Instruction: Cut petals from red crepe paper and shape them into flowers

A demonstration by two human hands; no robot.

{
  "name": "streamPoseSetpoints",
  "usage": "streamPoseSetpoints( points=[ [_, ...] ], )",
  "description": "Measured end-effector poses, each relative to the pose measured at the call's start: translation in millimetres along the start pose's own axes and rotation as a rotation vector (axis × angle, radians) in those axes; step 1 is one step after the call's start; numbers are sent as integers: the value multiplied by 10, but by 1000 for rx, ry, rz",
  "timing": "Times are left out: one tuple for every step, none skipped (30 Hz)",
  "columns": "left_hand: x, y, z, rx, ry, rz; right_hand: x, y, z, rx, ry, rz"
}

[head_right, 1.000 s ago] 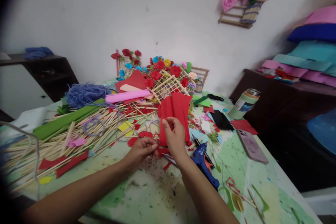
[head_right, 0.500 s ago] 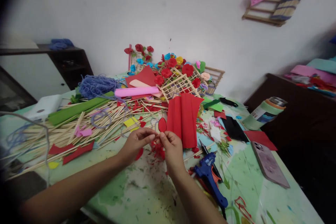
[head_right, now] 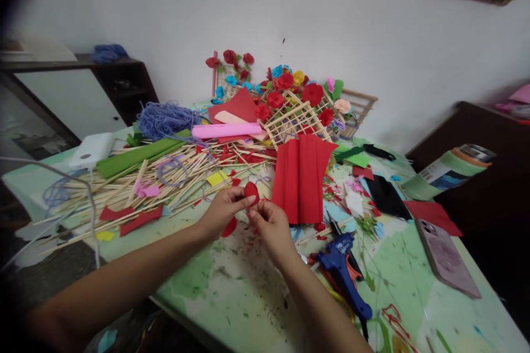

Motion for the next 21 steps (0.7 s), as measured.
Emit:
streamPoseSetpoints(
  points=[
    [9, 8, 2, 8, -1, -5, 4, 9, 2, -9, -7, 3],
    [18, 14, 4, 12, -1, -12, 7, 20, 5, -23, -8, 11],
    [25, 20, 6, 17, -1, -17, 10, 32, 9, -42, -5, 17],
    [32, 26, 6, 23, -2, -19, 12, 45, 14, -65, 0, 20],
    [37, 32, 3, 29, -1, -20, 13, 56, 17, -92, 9, 22],
    [42, 36, -2, 36, 1, -21, 13, 67, 19, -124, 21, 24],
    [46, 39, -9, 40, 4, -23, 11, 75, 18, -159, 32, 25],
    [49, 41, -16, 40, 9, -25, 9, 82, 15, -192, 42, 28],
    [50, 42, -24, 36, 13, -29, 5, 86, 9, -220, 49, 34],
    [51, 42, -31, 26, 19, -35, 2, 87, 2, -239, 53, 42],
    [51, 40, -36, 11, 23, -42, -1, 87, -5, -246, 51, 49],
    [51, 38, -40, -7, 26, -46, -4, 84, -11, -245, 46, 55],
    [50, 37, -42, -25, 27, -46, -6, 80, -15, -237, 42, 60],
    [50, 37, -42, -41, 28, -40, -8, 74, -16, -227, 41, 62],
    [50, 38, -43, -54, 27, -31, -10, 68, -15, -221, 43, 62],
    [51, 39, -43, -64, 26, -25, -12, 61, -11, -220, 49, 60],
    [52, 40, -45, -71, 26, -25, -14, 55, -5, -225, 55, 57],
    [54, 39, -48, -75, 27, -32, -16, 50, 2, -236, 60, 54],
    [57, 39, -53, -78, 26, -43, -17, 45, 10, -248, 60, 52],
    [60, 39, -59, -78, 25, -53, -18, 42, 18, -261, 57, 50],
    [65, 41, -66, -73, 24, -56, -19, 40, 24, -272, 56, 49]
  ],
)
Point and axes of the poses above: each hand's wrist, its own x-axis towards the middle knuckle, its own y-axis out of the back of the hand, z = x × y, the point moved 2 cm from there along x, towards the middle knuckle
